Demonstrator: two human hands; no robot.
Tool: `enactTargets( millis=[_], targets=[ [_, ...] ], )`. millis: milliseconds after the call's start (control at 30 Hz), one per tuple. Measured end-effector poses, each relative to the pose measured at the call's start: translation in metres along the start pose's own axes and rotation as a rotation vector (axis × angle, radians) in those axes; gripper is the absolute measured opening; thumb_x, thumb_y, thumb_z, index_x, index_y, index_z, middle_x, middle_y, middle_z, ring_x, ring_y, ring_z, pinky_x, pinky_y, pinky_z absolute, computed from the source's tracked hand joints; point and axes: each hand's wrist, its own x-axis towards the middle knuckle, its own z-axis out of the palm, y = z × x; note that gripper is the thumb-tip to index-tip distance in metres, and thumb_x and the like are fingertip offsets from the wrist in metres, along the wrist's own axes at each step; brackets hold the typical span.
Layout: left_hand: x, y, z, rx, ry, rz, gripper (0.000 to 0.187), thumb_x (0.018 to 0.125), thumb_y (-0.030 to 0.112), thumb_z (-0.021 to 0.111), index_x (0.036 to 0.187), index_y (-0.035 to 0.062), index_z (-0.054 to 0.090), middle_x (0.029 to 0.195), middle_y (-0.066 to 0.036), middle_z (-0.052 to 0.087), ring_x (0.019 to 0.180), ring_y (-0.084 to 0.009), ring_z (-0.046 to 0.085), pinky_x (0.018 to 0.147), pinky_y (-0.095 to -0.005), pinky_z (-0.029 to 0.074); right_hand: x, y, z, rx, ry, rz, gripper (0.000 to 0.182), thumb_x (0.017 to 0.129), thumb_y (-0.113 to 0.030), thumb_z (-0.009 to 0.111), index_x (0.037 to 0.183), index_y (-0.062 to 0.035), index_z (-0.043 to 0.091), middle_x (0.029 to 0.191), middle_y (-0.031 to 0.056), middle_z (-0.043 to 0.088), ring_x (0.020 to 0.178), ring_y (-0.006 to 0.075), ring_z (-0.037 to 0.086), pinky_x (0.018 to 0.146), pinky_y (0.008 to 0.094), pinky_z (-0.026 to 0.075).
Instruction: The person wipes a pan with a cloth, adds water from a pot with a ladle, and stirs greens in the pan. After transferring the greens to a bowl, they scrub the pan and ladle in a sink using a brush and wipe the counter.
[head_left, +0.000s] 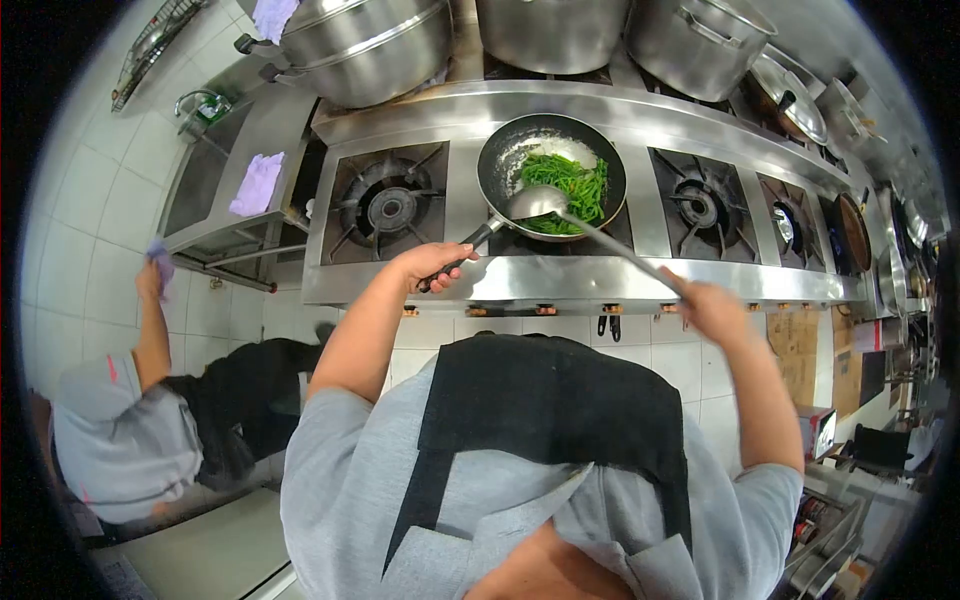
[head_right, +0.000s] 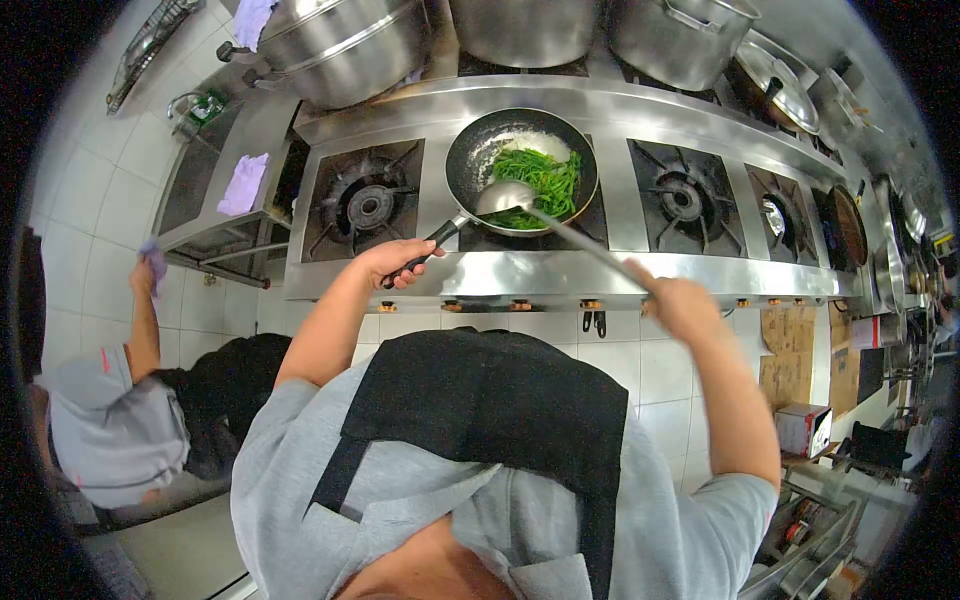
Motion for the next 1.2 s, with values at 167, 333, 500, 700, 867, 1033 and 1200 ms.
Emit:
enactTargets(
  millis=[167, 333, 500, 700, 867, 1033, 1200],
  targets=[
    [0.004, -0.009, 0.004, -0.018, -0.027, 0.055, 0.04, 0.096, 0.042, 0.051, 0.121, 0.0098, 0.051, 0.067, 0.004, 0.044, 0.047, -0.0023, 0.038, 0.036, -0.0171, 0.032, 0.008, 0.041, -0.029, -0.316, 0.291, -0.042, 0.07, 0.079, -0.007, 0.058, 0.141, -0.0321, 0.039, 0.085, 0.0129, 0.064, 0.069, 0.0307, 0.065, 0.063, 0.0436, 0.053],
    [0.006, -0.024, 0.037, -0.156, -0.089, 0.061, 0.036, 0.097, 0.038, 0.052, 0.118, 0.0089, 0.05, 0.068, 0.003, 0.046, 0.049, -0.0032, 0.043, 0.039, -0.0175, 0.035, 0.058, 0.024, 0.036, 0.163, 0.36, 0.084, 0.062, 0.084, -0.01, 0.057, 0.142, -0.0208, 0.039, 0.081, 0.0146, 0.063, 0.069, 0.03, 0.065, 0.062, 0.0413, 0.053],
    [0.017, -0.036, 0.057, -0.654, -0.167, 0.015, 0.032, 0.096, 0.032, 0.054, 0.116, 0.0066, 0.05, 0.069, 0.002, 0.047, 0.049, -0.0032, 0.042, 0.037, -0.0176, 0.033, 0.012, -0.054, 0.015, 1.444, -0.166, 0.235, 0.056, 0.088, -0.01, 0.051, 0.142, -0.0111, 0.038, 0.06, -0.0015, 0.043, 0.037, 0.0075, 0.04, 0.034, 0.0249, 0.034],
    [0.019, -0.04, 0.053, -0.689, -0.209, 0.061, 0.028, 0.097, 0.026, 0.053, 0.114, 0.0049, 0.05, 0.074, 0.001, 0.047, 0.048, -0.0018, 0.037, 0.035, -0.0159, 0.029, -0.047, -0.065, -0.021, 1.399, -0.194, 0.12, 0.056, 0.089, -0.009, 0.052, 0.143, -0.0125, 0.037, 0.056, -0.0028, 0.041, 0.036, 0.0076, 0.037, 0.035, 0.025, 0.034],
    [0.018, -0.041, 0.051, -0.692, -0.206, 0.046, 0.027, 0.096, 0.027, 0.054, 0.113, 0.0057, 0.05, 0.074, 0.001, 0.048, 0.047, -0.0017, 0.036, 0.034, -0.0157, 0.029, -0.054, -0.07, -0.024, 1.196, -0.195, 0.179, 0.058, 0.089, -0.009, 0.053, 0.144, -0.0136, 0.036, 0.055, -0.0038, 0.039, 0.036, 0.0068, 0.036, 0.036, 0.0242, 0.033],
    [0.016, -0.039, 0.054, -0.697, -0.173, 0.04, 0.027, 0.096, 0.028, 0.054, 0.112, 0.0061, 0.05, 0.074, 0.002, 0.048, 0.047, -0.0016, 0.036, 0.034, -0.015, 0.027, -0.037, -0.073, -0.014, 0.915, -0.021, 0.35, 0.055, 0.089, -0.012, 0.054, 0.142, -0.0173, 0.04, 0.057, -0.0018, 0.043, 0.043, 0.0091, 0.042, 0.04, 0.0273, 0.037],
    [0.015, -0.037, 0.055, -0.675, -0.157, 0.018, 0.029, 0.096, 0.029, 0.055, 0.113, 0.0066, 0.049, 0.073, 0.002, 0.048, 0.046, -0.0014, 0.035, 0.034, -0.0149, 0.027, -0.053, -0.087, -0.021, 0.975, -0.277, 0.211, 0.059, 0.088, -0.015, 0.057, 0.144, -0.013, 0.037, 0.063, 0.0065, 0.053, 0.046, 0.0147, 0.05, 0.046, 0.0313, 0.045]
  ],
)
